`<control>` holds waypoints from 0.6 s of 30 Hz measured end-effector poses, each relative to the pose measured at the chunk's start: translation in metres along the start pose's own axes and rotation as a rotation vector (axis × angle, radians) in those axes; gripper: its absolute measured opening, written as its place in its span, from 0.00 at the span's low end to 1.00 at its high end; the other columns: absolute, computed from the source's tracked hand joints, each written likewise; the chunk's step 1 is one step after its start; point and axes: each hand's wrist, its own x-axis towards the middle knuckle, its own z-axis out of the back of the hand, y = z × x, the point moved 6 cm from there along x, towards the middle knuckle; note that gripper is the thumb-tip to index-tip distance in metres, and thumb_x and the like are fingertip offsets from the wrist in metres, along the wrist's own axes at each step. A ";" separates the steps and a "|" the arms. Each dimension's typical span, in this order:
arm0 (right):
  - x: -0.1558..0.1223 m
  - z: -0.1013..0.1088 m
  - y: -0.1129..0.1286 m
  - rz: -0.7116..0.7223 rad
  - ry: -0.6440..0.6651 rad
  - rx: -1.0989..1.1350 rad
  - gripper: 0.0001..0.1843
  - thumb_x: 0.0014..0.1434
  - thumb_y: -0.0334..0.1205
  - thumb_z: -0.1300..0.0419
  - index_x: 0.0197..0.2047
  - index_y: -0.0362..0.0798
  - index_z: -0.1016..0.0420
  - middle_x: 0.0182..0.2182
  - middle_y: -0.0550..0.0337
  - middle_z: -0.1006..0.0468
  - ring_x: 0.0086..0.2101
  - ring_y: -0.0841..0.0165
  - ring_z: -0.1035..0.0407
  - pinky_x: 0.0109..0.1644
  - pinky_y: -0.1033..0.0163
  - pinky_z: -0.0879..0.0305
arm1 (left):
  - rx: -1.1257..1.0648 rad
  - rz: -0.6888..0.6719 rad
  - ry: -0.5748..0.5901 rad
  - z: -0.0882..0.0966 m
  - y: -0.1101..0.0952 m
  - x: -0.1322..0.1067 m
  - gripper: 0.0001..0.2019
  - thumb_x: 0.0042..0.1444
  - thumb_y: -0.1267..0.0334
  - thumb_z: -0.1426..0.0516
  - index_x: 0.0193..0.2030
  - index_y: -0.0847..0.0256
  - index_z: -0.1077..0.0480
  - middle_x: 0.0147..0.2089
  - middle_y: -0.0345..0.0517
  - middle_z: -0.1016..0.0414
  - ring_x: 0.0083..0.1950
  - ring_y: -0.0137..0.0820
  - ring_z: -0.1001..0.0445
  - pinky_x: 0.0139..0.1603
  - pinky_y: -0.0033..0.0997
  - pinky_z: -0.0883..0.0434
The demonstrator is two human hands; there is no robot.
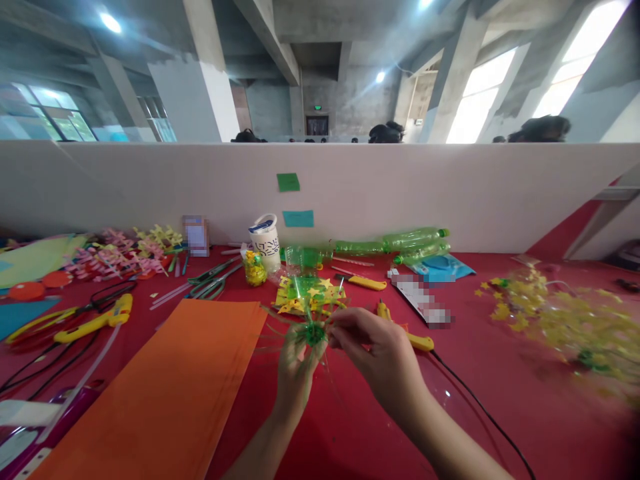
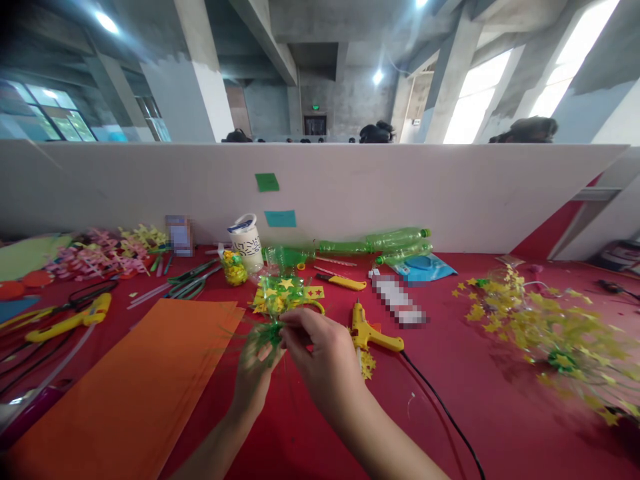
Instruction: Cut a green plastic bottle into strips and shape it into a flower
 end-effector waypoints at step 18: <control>-0.003 -0.001 0.011 0.093 0.016 0.013 0.07 0.57 0.29 0.46 0.37 0.49 0.31 0.34 0.61 0.26 0.33 0.72 0.30 0.38 0.68 0.33 | -0.023 -0.009 0.005 0.001 0.000 0.000 0.11 0.50 0.61 0.41 0.40 0.58 0.35 0.42 0.44 0.28 0.46 0.34 0.29 0.49 0.36 0.33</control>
